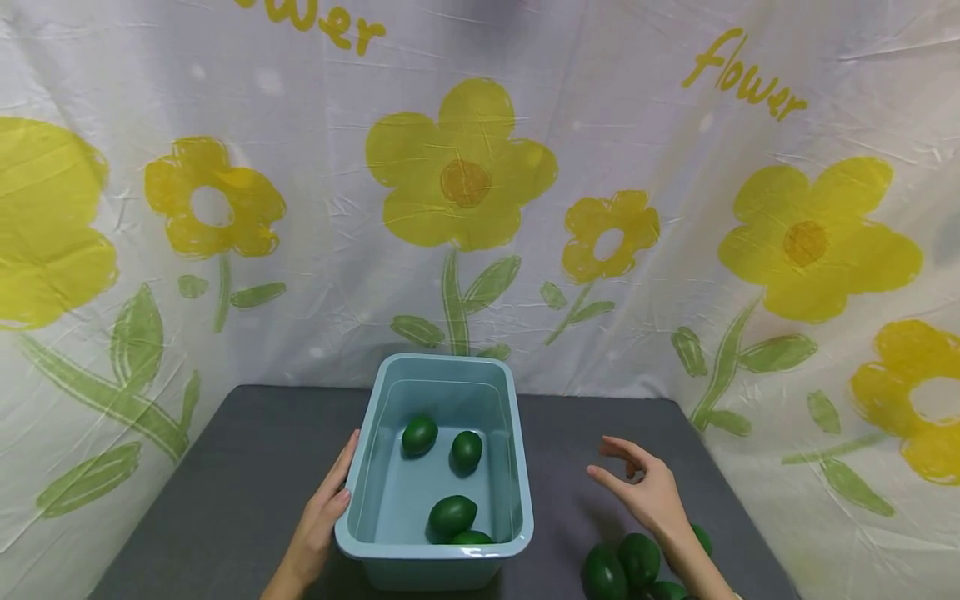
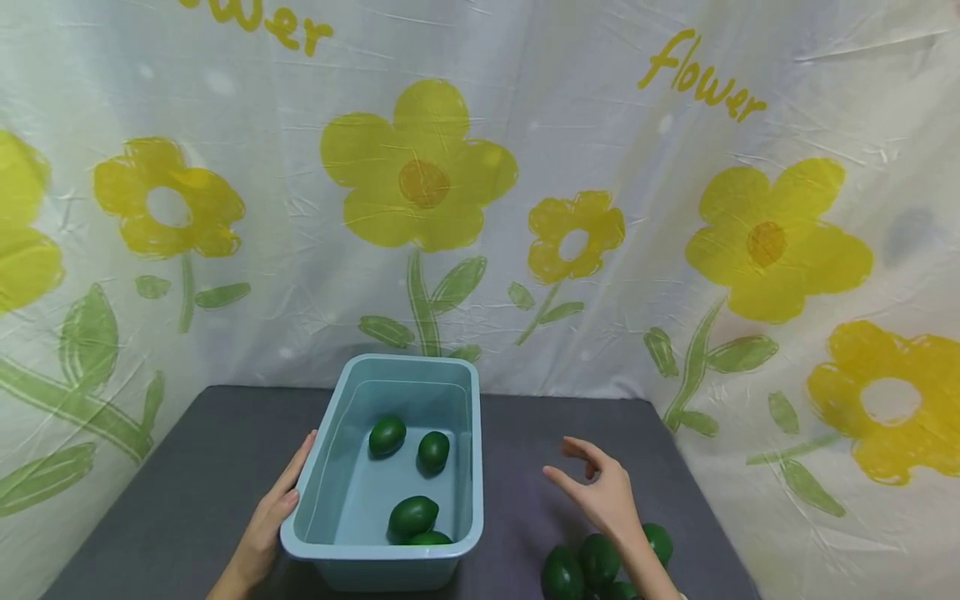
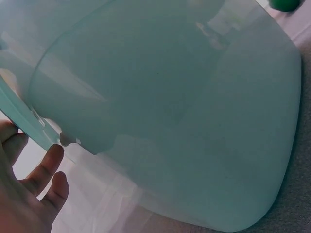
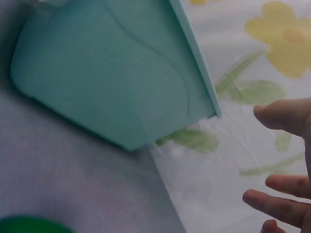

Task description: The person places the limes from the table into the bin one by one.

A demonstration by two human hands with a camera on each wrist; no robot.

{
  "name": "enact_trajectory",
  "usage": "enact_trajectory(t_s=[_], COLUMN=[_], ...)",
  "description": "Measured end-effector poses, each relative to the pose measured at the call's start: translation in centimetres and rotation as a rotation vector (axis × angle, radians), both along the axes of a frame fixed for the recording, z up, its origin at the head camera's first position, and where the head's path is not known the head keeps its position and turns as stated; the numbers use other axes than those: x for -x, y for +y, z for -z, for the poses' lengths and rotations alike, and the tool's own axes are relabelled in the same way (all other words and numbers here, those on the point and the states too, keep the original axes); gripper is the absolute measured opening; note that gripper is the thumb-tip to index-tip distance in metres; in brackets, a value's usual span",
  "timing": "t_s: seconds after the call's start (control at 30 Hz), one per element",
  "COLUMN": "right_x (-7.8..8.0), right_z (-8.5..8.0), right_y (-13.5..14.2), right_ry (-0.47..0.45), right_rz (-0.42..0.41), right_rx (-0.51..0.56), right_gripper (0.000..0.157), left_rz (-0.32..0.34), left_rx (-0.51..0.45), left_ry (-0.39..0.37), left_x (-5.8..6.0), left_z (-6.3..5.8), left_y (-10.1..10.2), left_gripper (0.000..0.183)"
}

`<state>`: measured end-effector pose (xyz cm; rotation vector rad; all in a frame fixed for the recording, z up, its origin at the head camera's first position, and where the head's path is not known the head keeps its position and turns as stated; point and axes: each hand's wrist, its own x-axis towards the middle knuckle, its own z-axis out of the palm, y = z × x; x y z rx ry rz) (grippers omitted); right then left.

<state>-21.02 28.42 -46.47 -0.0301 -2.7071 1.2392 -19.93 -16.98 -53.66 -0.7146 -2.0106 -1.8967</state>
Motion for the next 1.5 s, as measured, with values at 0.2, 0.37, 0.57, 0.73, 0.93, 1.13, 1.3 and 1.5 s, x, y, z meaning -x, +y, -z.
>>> enact_trajectory(t_s=[0.2,0.37,0.57,0.73,0.93,1.13,1.3,1.5], right_x=[-1.2,-1.9,-2.4,-2.3,-2.4,-2.5,-2.7,-2.7], right_z=[0.6,1.3,1.9,2.5,3.6,3.9,3.9,3.9], right_y=[1.7,2.8,3.4,3.6,3.6,3.4,3.4,3.2], right_ry=[-0.143,-0.236,-0.343,-0.365,-0.316,-0.279,-0.301,-0.314], right_rz=[-0.062,-0.192,-0.248,-0.224,-0.218,-0.28,-0.38,-0.425], right_rx=[-0.138,-0.235,-0.308,-0.348,-0.405,-0.401,-0.342,-0.366], right_gripper=[0.066,0.068,0.075,0.075,0.066,0.061,0.06,0.051], left_rz=[-0.002,-0.01,-0.006,-0.003,-0.006,-0.012,0.006,0.025], left_rx=[0.0,-0.003,0.0,-0.005,-0.002,0.003,-0.003,-0.016], left_ry=[0.003,0.001,-0.012,-0.003,0.001,-0.015,0.006,0.02], left_x=[0.0,0.0,0.0,0.0,0.0,0.0,0.0,0.0], left_z=[0.0,-0.1,0.0,0.1,0.0,-0.1,-0.1,0.0], left_y=[0.0,0.0,0.1,0.1,0.1,0.1,0.1,0.1], left_gripper=[0.062,0.062,0.062,0.062,0.062,0.061,0.062,0.062])
